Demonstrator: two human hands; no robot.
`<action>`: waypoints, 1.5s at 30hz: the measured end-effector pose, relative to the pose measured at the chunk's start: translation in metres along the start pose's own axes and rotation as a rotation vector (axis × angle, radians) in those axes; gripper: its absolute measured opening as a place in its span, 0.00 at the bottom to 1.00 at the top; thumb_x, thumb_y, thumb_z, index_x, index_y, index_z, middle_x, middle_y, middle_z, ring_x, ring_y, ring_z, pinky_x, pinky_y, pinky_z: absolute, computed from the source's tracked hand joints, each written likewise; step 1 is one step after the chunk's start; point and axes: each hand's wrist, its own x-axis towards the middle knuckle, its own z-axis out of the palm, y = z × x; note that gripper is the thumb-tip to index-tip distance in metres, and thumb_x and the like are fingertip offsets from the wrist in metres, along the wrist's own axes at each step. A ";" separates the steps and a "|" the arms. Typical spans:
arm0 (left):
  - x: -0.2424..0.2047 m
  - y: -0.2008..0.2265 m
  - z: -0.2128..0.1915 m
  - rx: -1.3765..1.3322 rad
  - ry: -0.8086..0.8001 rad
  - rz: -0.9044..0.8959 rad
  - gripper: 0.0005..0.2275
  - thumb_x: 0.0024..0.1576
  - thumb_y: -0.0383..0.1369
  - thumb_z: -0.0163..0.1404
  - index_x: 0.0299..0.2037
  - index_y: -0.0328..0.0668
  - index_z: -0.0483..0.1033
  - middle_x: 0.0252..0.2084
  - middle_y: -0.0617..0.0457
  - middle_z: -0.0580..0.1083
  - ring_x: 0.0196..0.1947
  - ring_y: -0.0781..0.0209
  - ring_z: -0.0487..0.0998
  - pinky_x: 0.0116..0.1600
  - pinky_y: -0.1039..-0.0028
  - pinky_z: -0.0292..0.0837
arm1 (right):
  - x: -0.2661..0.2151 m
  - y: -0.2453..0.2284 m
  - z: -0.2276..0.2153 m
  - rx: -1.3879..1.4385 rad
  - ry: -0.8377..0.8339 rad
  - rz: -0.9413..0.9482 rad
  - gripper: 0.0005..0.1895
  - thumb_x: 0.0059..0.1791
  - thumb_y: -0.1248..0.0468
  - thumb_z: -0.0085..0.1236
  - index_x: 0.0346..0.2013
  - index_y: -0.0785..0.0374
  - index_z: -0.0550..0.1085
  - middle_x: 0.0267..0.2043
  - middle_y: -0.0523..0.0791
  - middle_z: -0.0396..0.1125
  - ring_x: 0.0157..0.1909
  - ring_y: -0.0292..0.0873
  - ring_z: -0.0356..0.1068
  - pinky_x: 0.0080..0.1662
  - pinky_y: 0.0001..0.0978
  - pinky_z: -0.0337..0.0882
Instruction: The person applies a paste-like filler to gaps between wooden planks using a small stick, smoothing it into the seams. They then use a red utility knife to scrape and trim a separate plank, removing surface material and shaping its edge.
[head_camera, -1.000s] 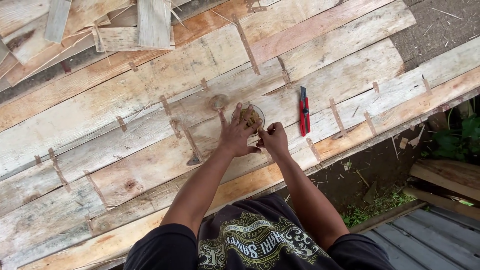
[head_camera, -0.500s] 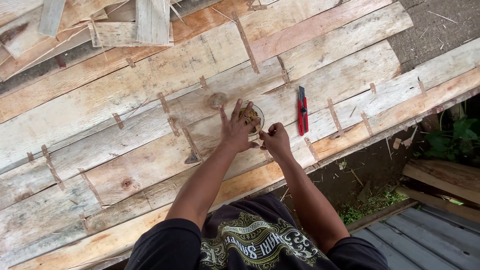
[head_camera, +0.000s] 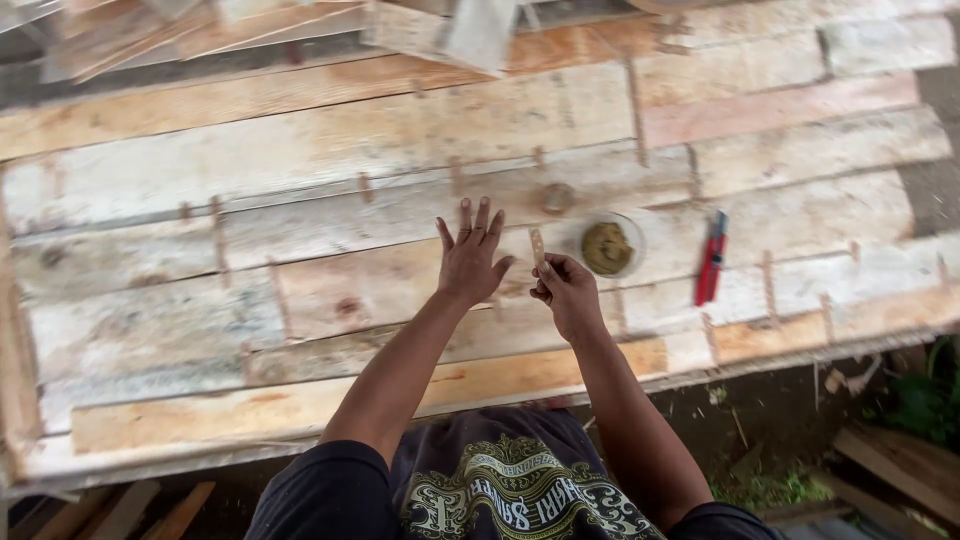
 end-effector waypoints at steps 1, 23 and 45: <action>-0.009 -0.027 -0.006 -0.004 0.011 -0.022 0.35 0.65 0.52 0.44 0.80 0.56 0.42 0.82 0.54 0.30 0.80 0.47 0.22 0.74 0.30 0.24 | 0.004 0.009 0.022 -0.011 -0.022 0.003 0.13 0.56 0.65 0.58 0.51 0.71 0.72 0.37 0.49 0.70 0.31 0.34 0.68 0.42 0.34 0.82; 0.034 -0.495 -0.092 -0.054 0.424 -0.150 0.27 0.68 0.36 0.44 0.77 0.46 0.54 0.80 0.48 0.49 0.79 0.43 0.43 0.77 0.41 0.38 | 0.162 0.094 0.493 -0.335 -0.093 0.124 0.15 0.55 0.56 0.58 0.45 0.68 0.75 0.34 0.49 0.72 0.28 0.37 0.72 0.37 0.37 0.82; 0.070 -0.514 -0.093 -0.024 0.360 0.148 0.24 0.66 0.39 0.45 0.74 0.70 0.59 0.78 0.74 0.54 0.80 0.53 0.40 0.76 0.35 0.24 | 0.207 0.108 0.531 -0.449 0.015 0.174 0.15 0.49 0.63 0.58 0.40 0.77 0.77 0.28 0.55 0.74 0.19 0.43 0.75 0.27 0.39 0.83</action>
